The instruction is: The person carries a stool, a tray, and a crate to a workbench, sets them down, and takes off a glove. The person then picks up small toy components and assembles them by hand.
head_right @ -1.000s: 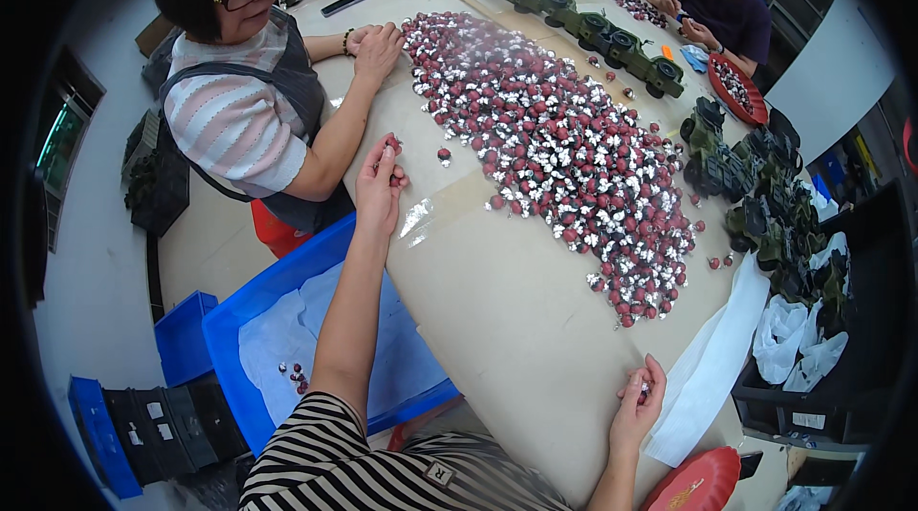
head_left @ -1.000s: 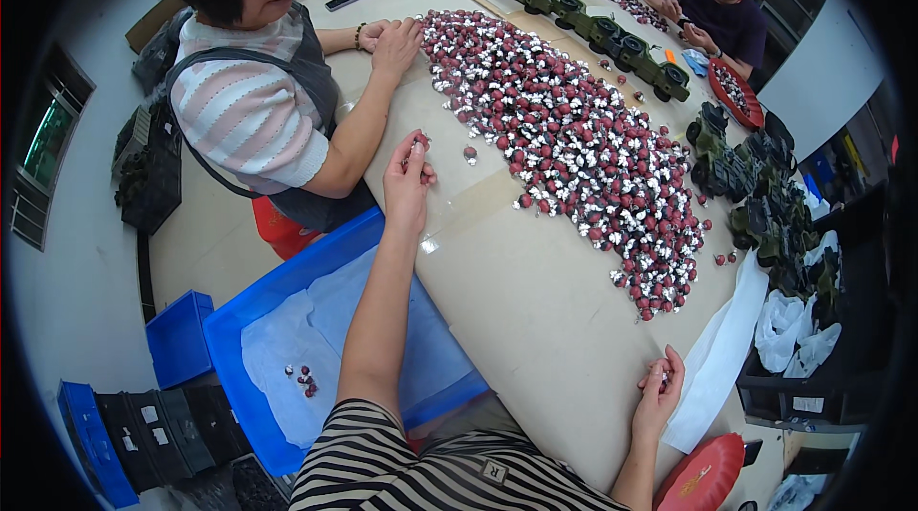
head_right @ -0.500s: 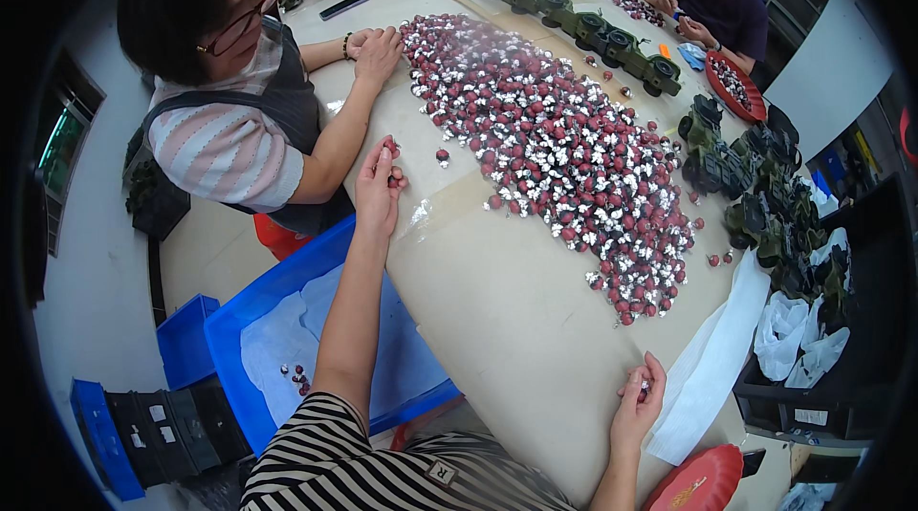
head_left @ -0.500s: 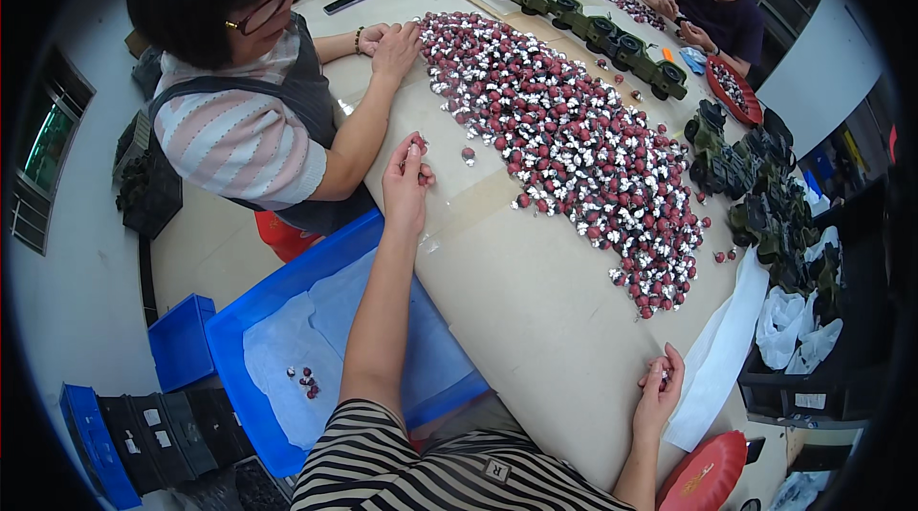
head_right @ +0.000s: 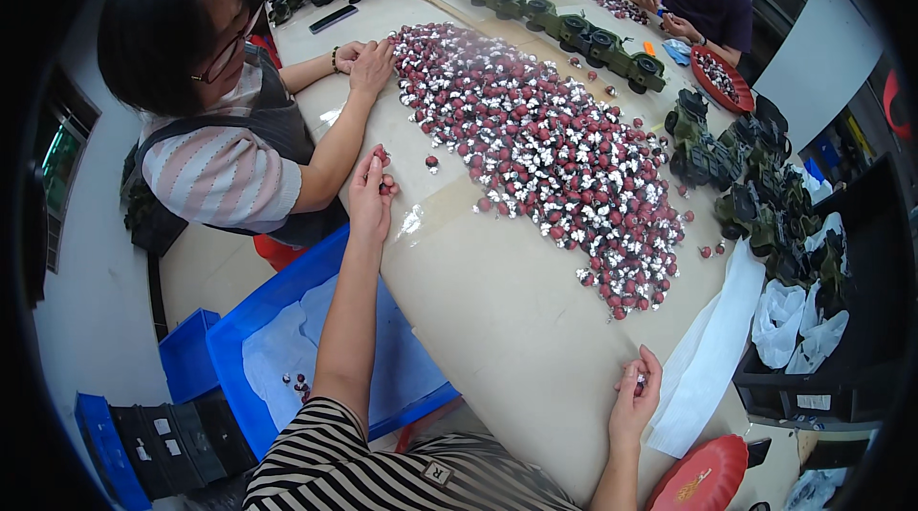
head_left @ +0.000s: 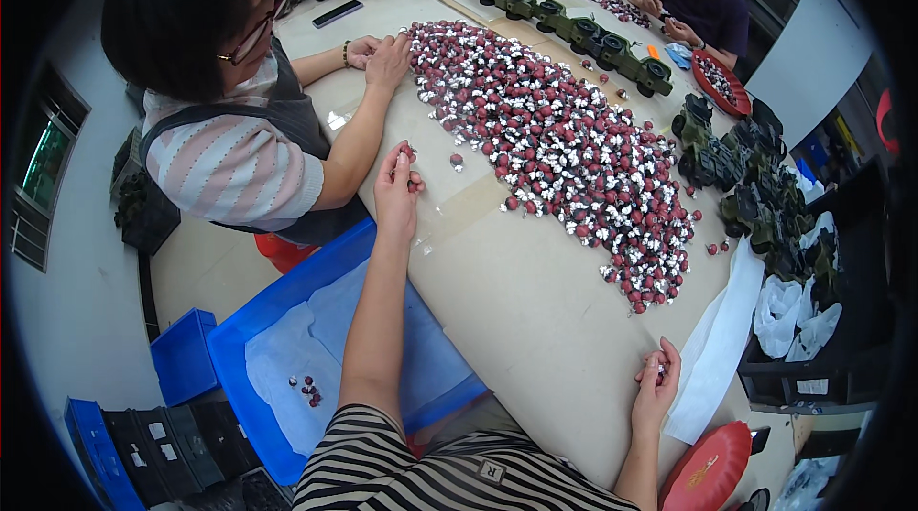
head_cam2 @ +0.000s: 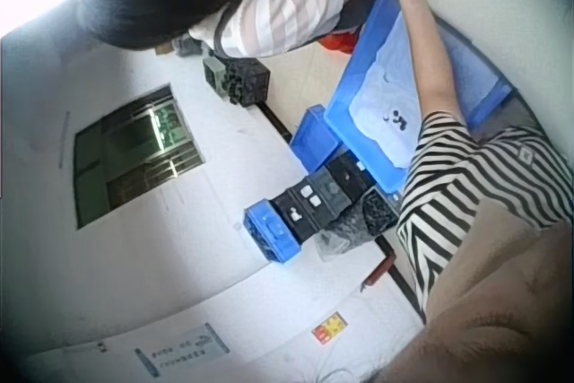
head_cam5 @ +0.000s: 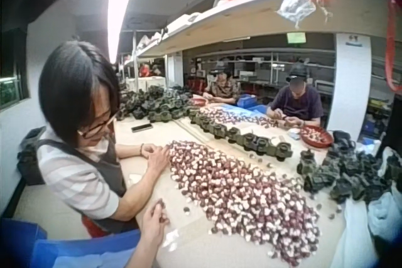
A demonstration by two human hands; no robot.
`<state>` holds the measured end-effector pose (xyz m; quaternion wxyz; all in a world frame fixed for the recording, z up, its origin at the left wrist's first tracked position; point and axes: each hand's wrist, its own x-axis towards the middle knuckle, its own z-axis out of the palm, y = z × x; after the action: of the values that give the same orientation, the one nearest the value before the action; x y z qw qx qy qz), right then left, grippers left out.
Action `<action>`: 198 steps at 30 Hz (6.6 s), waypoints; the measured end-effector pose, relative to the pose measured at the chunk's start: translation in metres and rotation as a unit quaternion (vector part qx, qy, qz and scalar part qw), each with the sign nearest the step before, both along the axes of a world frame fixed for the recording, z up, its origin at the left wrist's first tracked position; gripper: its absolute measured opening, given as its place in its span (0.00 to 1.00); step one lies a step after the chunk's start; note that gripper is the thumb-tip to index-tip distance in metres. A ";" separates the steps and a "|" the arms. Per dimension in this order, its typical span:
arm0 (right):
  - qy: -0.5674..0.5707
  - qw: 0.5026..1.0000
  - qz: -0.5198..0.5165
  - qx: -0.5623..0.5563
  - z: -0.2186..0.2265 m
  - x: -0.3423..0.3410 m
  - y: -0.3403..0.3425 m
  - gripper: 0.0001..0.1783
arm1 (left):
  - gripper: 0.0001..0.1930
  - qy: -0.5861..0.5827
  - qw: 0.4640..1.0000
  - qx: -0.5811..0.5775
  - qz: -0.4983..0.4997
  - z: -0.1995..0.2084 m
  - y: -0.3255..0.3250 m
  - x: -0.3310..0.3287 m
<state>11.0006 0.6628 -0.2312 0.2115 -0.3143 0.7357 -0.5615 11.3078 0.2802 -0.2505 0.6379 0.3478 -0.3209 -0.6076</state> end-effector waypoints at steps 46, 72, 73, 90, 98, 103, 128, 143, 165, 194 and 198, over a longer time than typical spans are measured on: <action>-0.024 0.987 0.127 -0.092 0.029 -0.025 -0.015 0.21 | 0.19 0.116 0.810 0.235 -0.526 0.012 0.263 -0.195; 0.108 0.983 0.135 -0.054 0.029 -0.005 -0.001 0.22 | 0.14 0.079 0.805 0.203 -0.552 0.011 0.270 -0.194; 0.103 0.984 0.133 -0.057 0.029 -0.005 0.000 0.22 | 0.14 0.075 0.806 0.203 -0.551 0.012 0.271 -0.194; 0.131 0.983 0.112 -0.065 0.027 -0.001 0.007 0.21 | 0.16 0.054 0.809 0.181 -0.557 0.017 0.276 -0.193; 0.116 0.987 0.104 -0.046 0.018 -0.004 0.009 0.21 | 0.16 0.047 0.821 0.186 -0.538 0.012 0.276 -0.195; 0.082 0.989 0.116 -0.039 0.016 -0.004 0.010 0.22 | 0.15 0.057 0.817 0.196 -0.539 0.011 0.274 -0.195; 0.090 0.988 0.116 -0.037 0.025 -0.003 0.011 0.21 | 0.16 0.085 0.800 0.180 -0.565 0.005 0.273 -0.196; 0.096 0.994 0.036 -0.027 0.023 -0.033 0.000 0.14 | 0.19 0.086 0.792 0.213 -0.565 0.013 0.270 -0.193; 0.001 0.999 0.034 0.003 0.009 -0.078 -0.028 0.16 | 0.19 0.103 0.791 0.234 -0.555 0.012 0.270 -0.191; 0.003 0.986 0.153 -0.063 0.023 -0.018 0.006 0.15 | 0.21 0.090 0.793 0.216 -0.562 0.011 0.270 -0.190; 0.009 0.985 0.160 -0.061 0.024 -0.017 0.007 0.17 | 0.21 0.090 0.793 0.218 -0.562 0.010 0.270 -0.191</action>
<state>10.9831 0.6701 -0.2075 0.2723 -0.4448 0.6426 -0.5613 11.1164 0.5507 -0.2404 0.1169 0.1797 -0.2605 -0.9414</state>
